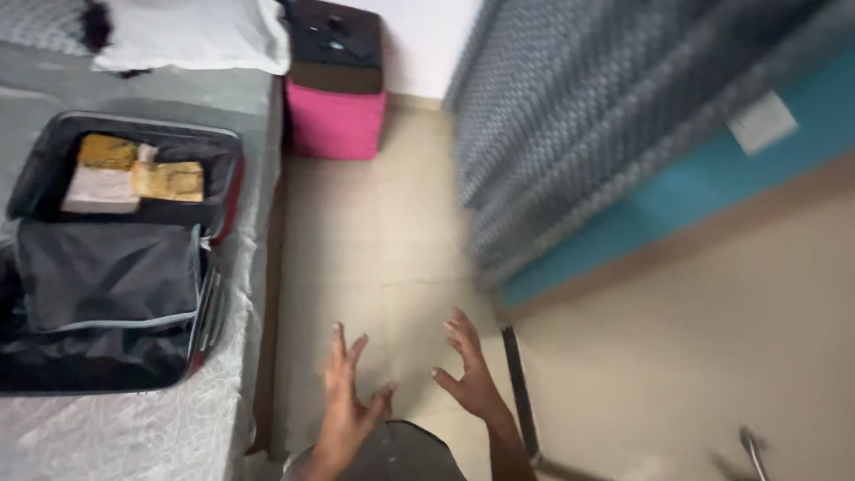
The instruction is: The person removes folded clothing items one by one from a suitcase on a bed and places them onto a shelf in a wooden wardrobe.
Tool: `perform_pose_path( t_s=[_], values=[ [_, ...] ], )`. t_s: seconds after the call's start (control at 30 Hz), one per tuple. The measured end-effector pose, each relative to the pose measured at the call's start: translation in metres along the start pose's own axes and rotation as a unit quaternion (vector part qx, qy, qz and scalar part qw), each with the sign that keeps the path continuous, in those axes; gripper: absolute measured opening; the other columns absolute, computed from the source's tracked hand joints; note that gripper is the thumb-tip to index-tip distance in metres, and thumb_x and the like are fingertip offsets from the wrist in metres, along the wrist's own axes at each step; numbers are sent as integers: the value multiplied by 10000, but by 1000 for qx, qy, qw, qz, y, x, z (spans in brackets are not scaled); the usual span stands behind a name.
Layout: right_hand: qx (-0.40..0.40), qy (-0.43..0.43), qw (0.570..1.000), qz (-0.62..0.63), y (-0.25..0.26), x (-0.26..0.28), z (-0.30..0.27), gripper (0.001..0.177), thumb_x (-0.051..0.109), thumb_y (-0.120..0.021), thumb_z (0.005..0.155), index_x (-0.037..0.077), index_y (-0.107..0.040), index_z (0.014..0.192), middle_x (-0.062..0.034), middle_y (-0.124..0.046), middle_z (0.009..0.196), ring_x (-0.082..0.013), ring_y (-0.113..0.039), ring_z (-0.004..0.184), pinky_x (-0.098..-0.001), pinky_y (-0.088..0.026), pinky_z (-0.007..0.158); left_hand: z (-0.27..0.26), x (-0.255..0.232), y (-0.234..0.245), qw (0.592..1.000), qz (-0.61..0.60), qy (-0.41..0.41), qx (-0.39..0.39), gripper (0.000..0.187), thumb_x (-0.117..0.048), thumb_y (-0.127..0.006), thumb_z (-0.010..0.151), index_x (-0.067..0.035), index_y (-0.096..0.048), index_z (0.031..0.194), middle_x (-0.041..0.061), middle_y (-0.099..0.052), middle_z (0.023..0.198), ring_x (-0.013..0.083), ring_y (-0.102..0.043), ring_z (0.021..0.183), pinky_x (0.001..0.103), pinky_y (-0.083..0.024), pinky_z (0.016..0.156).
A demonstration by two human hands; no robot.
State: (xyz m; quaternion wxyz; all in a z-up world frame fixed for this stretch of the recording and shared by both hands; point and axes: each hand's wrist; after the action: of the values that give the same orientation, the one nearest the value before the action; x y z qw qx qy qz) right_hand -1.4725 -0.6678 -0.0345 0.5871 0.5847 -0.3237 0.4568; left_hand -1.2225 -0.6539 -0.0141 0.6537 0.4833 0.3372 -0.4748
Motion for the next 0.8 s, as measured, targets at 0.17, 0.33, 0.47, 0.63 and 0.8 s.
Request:
perform_pose_path(
  t_s=[0.17,0.33,0.47,0.63,0.8],
  values=[
    [87,52,995,-2,28,-8,77,750,94,-765,904,109,-383,1549,-143,-150,1713,-339,-220,1577,-490,-357,1206,21,7,-12,998,55,23,-33,882,-132,-883,707,-86,-427,1461,272,-132,1664,498,-285,1463,556,-333,1128],
    [144,61,988,18,8,-16,133,741,87,-777,904,105,-402,1543,-143,-177,1714,-333,-243,1577,-483,-365,1197,48,31,-2,984,92,75,-132,884,-163,-877,688,-88,-424,1444,272,-132,1667,463,-363,1404,531,-361,1103],
    [196,71,977,35,-19,-19,176,740,84,-785,896,98,-420,1539,-150,-187,1715,-340,-236,1585,-487,-371,1196,81,44,9,973,97,104,-181,870,-187,-850,723,-67,-410,1464,269,-136,1667,457,-355,1417,517,-364,1098],
    [232,109,966,14,-44,-14,239,743,92,-799,873,99,-445,1526,-158,-219,1704,-345,-291,1568,-487,-405,1182,135,67,25,961,17,191,-198,780,-222,-789,793,-87,-428,1471,227,-128,1714,370,-448,1330,464,-433,1056],
    [242,102,965,10,-60,-6,312,739,87,-796,875,95,-442,1522,-159,-221,1703,-347,-274,1572,-486,-400,1175,199,95,54,964,50,121,-230,752,-179,-773,812,-48,-439,1473,239,-152,1694,427,-257,1521,502,-273,1185]
  ],
)
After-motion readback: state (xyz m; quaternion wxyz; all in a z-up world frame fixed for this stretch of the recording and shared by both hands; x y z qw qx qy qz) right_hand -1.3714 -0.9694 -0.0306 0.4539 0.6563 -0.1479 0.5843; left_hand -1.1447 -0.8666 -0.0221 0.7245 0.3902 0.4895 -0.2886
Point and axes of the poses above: each hand's wrist, its own z-axis towards the middle knuckle, its own y-axis out of the back of the hand, x = y × z
